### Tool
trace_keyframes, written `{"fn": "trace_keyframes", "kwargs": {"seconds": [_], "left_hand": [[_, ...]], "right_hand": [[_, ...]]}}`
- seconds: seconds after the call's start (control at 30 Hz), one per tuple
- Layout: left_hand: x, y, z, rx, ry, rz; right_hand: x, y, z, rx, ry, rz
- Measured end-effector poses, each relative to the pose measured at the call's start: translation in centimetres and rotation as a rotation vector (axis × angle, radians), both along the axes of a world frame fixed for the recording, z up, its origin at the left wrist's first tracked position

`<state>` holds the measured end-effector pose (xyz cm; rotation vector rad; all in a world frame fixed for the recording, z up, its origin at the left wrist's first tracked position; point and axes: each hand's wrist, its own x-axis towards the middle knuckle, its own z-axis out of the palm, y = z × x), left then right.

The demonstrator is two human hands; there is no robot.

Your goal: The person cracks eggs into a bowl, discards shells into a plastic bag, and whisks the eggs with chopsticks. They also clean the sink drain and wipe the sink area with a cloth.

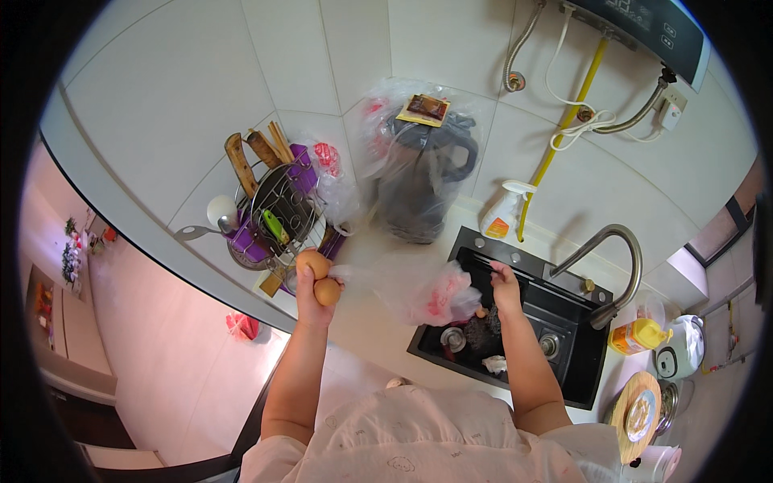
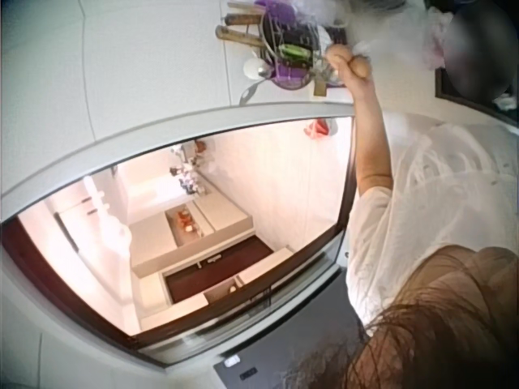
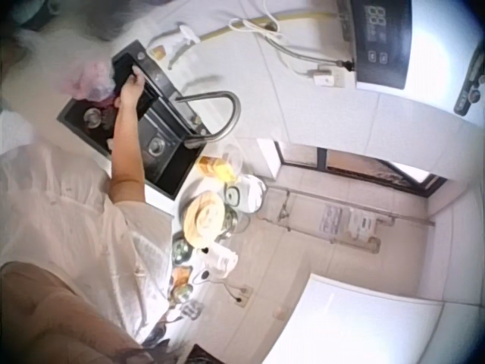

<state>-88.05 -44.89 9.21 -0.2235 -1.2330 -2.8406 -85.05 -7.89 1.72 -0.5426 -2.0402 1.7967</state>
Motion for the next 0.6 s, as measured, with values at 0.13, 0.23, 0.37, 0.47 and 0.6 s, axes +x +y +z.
{"fn": "trace_keyframes", "kwargs": {"seconds": [0.13, 0.23, 0.37, 0.47, 0.6], "left_hand": [[1.5, 0.2, 1.1, -0.136, 0.032, -0.06], [2.3, 0.3, 1.7, -0.187, 0.028, -0.099], [3.0, -0.4, 2.0, -0.183, 0.024, -0.08], [3.5, -1.2, 2.2, -0.16, 0.021, -0.042], [4.6, -2.4, 2.9, -0.133, 0.019, -0.039]], "right_hand": [[-0.2, -6.2, 3.4, 0.335, 0.159, 0.27], [0.0, -12.0, 4.3, 0.276, 0.27, 0.655], [0.3, -16.5, 3.6, 0.324, 0.202, 0.895], [0.7, -18.6, 4.0, 0.433, 0.191, 0.89], [0.1, -19.7, 3.7, 0.619, 0.338, 0.901]]}}
